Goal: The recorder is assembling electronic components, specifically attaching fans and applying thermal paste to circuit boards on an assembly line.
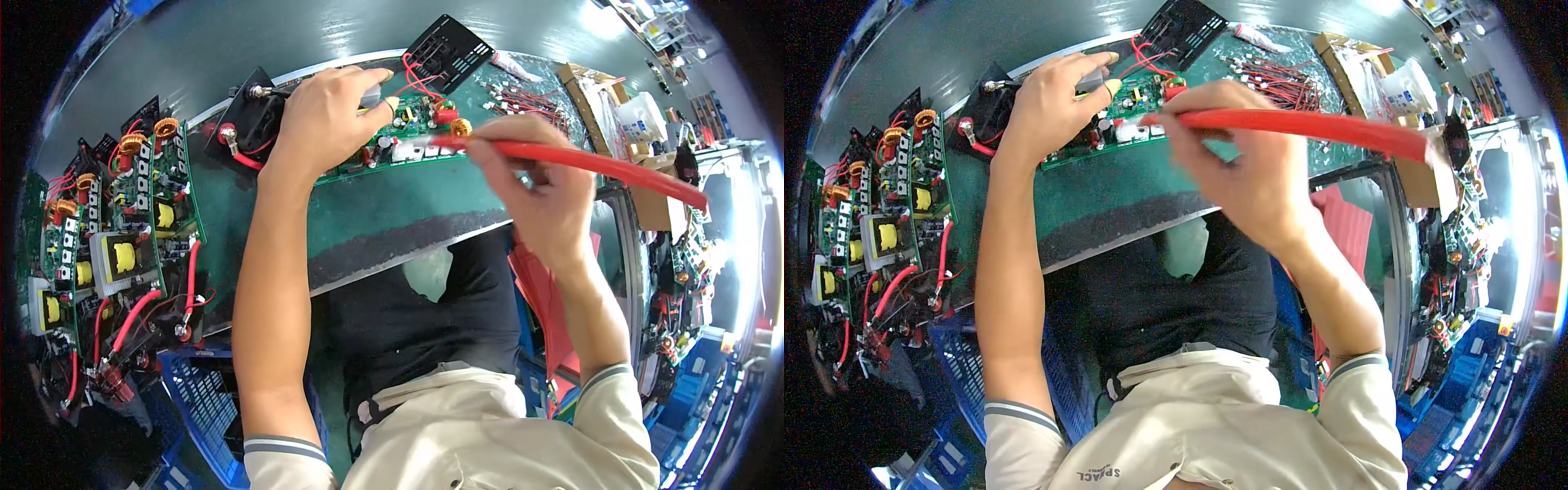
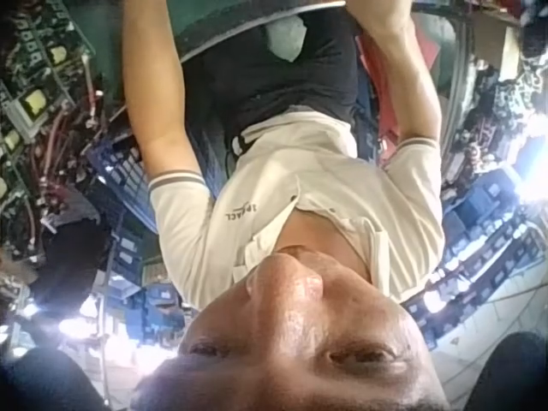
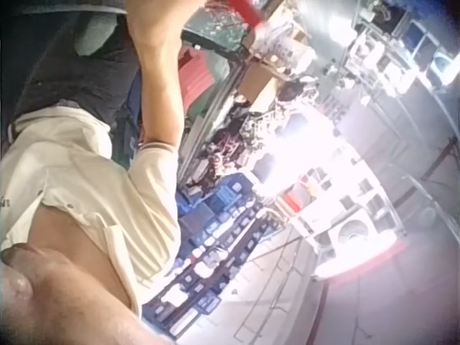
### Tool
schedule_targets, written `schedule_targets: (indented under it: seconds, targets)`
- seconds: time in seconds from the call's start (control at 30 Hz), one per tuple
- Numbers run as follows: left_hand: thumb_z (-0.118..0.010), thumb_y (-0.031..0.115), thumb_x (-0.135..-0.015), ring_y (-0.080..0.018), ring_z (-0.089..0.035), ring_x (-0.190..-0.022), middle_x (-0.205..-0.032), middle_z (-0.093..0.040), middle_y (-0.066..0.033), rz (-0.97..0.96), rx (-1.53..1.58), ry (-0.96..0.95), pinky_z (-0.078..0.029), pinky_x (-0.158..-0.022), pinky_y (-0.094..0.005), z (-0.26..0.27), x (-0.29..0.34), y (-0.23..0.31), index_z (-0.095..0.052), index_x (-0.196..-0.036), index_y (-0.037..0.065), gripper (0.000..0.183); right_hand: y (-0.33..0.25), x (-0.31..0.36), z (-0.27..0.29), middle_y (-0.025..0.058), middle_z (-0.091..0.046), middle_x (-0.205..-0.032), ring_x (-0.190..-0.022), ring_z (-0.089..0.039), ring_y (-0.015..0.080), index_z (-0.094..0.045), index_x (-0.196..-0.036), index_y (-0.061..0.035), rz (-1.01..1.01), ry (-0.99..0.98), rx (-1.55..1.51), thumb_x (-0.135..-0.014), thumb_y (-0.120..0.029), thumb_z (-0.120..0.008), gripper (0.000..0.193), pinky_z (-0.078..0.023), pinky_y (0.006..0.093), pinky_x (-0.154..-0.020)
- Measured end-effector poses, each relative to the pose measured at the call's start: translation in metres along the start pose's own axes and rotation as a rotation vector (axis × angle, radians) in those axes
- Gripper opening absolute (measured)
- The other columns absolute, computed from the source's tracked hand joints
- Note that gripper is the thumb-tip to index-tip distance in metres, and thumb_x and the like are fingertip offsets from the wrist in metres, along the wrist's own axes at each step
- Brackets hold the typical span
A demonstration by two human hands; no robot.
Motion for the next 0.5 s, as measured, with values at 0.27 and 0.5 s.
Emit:
schedule_targets:
  seconds: [0.27,0.5]
  targets:
    - [-0.067,0.026,-0.083,-0.0343,-0.066,-0.095,-0.1,-0.072,-0.0158,0.024,-0.017,-0.023,-0.052,-0.085,-0.0447,0.003,0.002,0.002,-0.071,-0.114,0.004,0.038,0.017,-0.007,0.065,0.0122,-0.069,-0.108,-0.099,-0.068,0.0163,-0.065,-0.109,0.0039,-0.227,-0.065,-0.37,-0.093,0.002,-0.064,0.016,-0.055,0.0262,-0.087]
    - [-0.068,0.028,-0.087,-0.0321,-0.066,-0.099,-0.105,-0.071,-0.0154,0.005,-0.019,-0.046,-0.052,-0.087,-0.0404,0.001,-0.001,0.002,-0.069,-0.119,0.005,0.039,0.002,0.014,0.034,0.0094,-0.069,-0.098,-0.089,-0.069,0.0135,-0.066,-0.106,0.0061,-0.355,-0.017,-0.305,-0.091,0.006,-0.063,0.015,-0.056,0.0253,-0.079]
Point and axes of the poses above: each hand's wrist, its own x-axis away from the middle knuckle, its own z-axis out of the back of the hand, y = z × x, the point moved 3 cm from there along -x, towards the middle knuckle
